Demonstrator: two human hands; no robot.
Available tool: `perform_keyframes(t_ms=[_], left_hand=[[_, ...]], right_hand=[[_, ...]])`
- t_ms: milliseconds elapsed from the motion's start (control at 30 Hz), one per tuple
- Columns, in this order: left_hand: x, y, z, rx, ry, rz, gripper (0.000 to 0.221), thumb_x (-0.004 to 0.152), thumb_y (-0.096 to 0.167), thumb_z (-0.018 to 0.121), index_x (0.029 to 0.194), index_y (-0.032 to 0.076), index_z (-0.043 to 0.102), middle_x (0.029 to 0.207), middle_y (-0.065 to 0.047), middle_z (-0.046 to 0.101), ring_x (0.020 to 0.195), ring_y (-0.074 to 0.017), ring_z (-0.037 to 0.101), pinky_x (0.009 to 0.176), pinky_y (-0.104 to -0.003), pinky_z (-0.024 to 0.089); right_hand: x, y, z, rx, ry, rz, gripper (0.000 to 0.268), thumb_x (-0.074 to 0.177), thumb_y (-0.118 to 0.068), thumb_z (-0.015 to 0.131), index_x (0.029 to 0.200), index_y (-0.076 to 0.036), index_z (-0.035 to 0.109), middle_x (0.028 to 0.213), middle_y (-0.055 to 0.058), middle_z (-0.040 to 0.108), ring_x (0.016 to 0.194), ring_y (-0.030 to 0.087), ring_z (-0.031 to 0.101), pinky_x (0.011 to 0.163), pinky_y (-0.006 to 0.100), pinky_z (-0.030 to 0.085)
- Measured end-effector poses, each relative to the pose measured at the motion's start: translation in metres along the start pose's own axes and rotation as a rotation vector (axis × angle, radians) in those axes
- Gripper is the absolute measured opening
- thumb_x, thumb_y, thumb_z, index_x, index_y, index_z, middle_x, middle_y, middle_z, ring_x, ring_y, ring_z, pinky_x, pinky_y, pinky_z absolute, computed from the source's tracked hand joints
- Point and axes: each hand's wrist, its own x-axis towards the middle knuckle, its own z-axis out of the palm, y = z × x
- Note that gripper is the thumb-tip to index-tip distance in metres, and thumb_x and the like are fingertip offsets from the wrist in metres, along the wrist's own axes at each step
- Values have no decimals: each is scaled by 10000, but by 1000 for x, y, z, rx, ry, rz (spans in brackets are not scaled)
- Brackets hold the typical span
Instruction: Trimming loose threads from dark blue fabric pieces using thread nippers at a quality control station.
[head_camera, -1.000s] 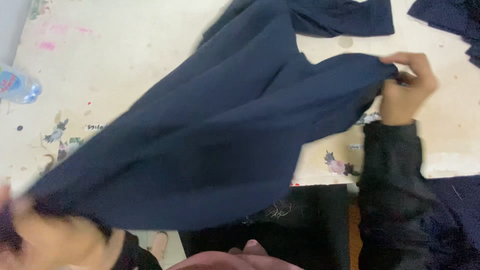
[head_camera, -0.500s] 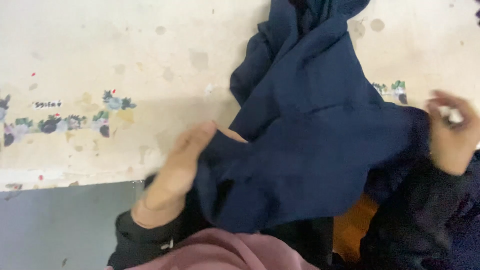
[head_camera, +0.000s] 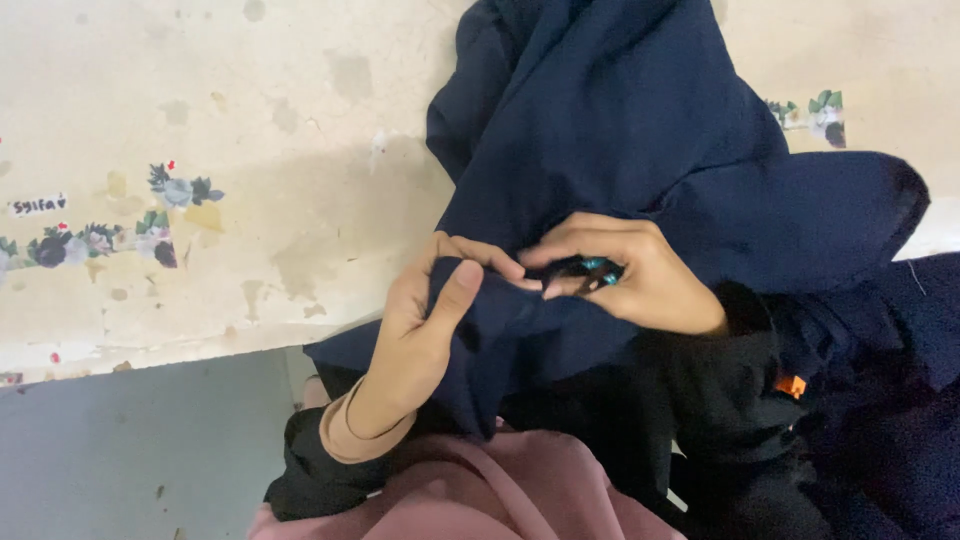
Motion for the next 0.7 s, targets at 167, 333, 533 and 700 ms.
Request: perform_keyframes(t_ms=[167,333,533,700], left_hand=[[0,-10,-2,-83,62,-51,226,877,258,397,791,69,485,860,-76,608,816,-155,580,816,-263,418],[-7,-15,-6,-244,87,-37,228,838,158,448,625,97,395,821,-120,590,707,-154,528,676,-260,404],[-14,-22,-9,-234,130,34,243,817,158,465,596,74,409,770,-152,597,650,-180,541,611,-255,397],[-12,-32,-17,-275,228,50,396,873,120,458,492,11,475,361,-42,359,346,-72,315,348,-179,279]], right_hand=[[-9,16,-5,87,-14,62,77,777,-100,592,747,-33,569,705,46,535,655,127,509,607,235,391],[-13,20,-8,216,5,76,143,800,-153,552,733,-29,575,659,31,529,604,102,469,563,222,362],[-15,25,-8,218,7,55,206,811,-204,528,701,-33,562,632,25,511,582,102,438,549,225,334],[-14,28,-7,296,66,-12,138,794,-80,571,686,-9,621,550,39,489,481,94,407,478,216,346]])
